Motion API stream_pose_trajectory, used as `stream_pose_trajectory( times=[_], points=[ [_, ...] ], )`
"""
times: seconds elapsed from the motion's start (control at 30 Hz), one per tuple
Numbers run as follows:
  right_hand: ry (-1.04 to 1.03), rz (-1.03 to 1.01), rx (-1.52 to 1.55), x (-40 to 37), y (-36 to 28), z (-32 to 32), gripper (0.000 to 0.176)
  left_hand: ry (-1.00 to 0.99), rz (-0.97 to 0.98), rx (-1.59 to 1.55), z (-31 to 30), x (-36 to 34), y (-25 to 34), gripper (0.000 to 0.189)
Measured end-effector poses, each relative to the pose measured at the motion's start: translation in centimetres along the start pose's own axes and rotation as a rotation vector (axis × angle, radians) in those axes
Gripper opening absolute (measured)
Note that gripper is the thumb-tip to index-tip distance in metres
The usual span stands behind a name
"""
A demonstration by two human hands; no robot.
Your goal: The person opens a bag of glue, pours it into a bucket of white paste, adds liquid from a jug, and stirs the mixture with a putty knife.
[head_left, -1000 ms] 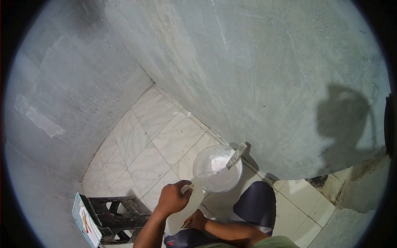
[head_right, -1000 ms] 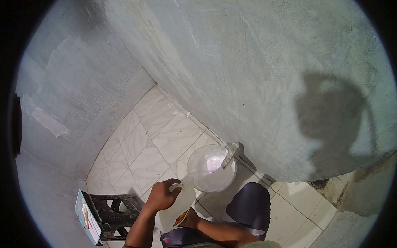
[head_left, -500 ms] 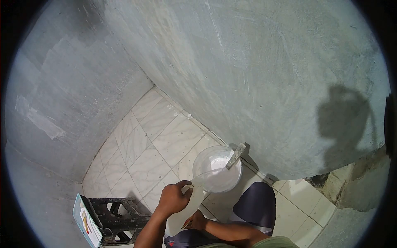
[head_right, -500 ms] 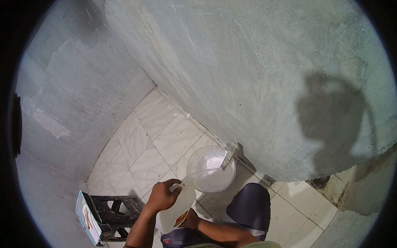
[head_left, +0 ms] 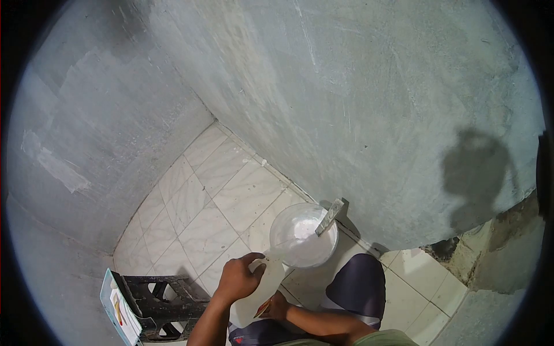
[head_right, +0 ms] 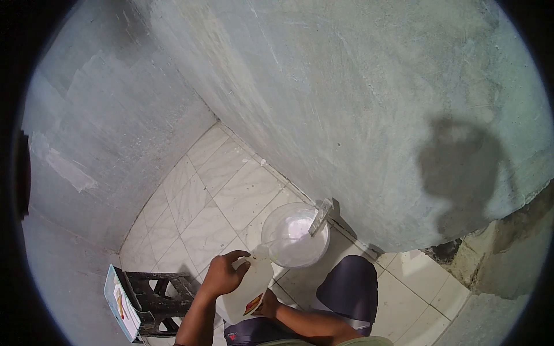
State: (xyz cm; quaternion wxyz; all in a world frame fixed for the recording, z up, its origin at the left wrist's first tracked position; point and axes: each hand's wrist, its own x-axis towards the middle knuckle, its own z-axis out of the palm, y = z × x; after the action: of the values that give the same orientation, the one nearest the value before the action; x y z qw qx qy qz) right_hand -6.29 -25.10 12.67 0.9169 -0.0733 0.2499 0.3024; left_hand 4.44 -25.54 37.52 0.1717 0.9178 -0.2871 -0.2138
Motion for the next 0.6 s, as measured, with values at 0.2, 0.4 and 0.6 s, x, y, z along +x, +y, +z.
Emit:
stream_pose_trajectory(
  times=[0.2,0.4,0.6],
  points=[
    [0.335,-0.141,-0.245,-1.0,-2.9,1.4,0.064,0.140,-0.123,-0.313,-0.5,-3.9,-3.4,0.032],
    [0.429,-0.325,-0.171,1.2,-2.7,-1.9,0.066,0.342,-0.144,-0.776,2.1,-8.7,-6.3,0.035],
    [1.027,-0.840,-0.486,-1.8,2.6,-5.4,0.048,0.221,-0.185,-0.866,7.7,-10.7,-7.6,0.037]
  ],
)
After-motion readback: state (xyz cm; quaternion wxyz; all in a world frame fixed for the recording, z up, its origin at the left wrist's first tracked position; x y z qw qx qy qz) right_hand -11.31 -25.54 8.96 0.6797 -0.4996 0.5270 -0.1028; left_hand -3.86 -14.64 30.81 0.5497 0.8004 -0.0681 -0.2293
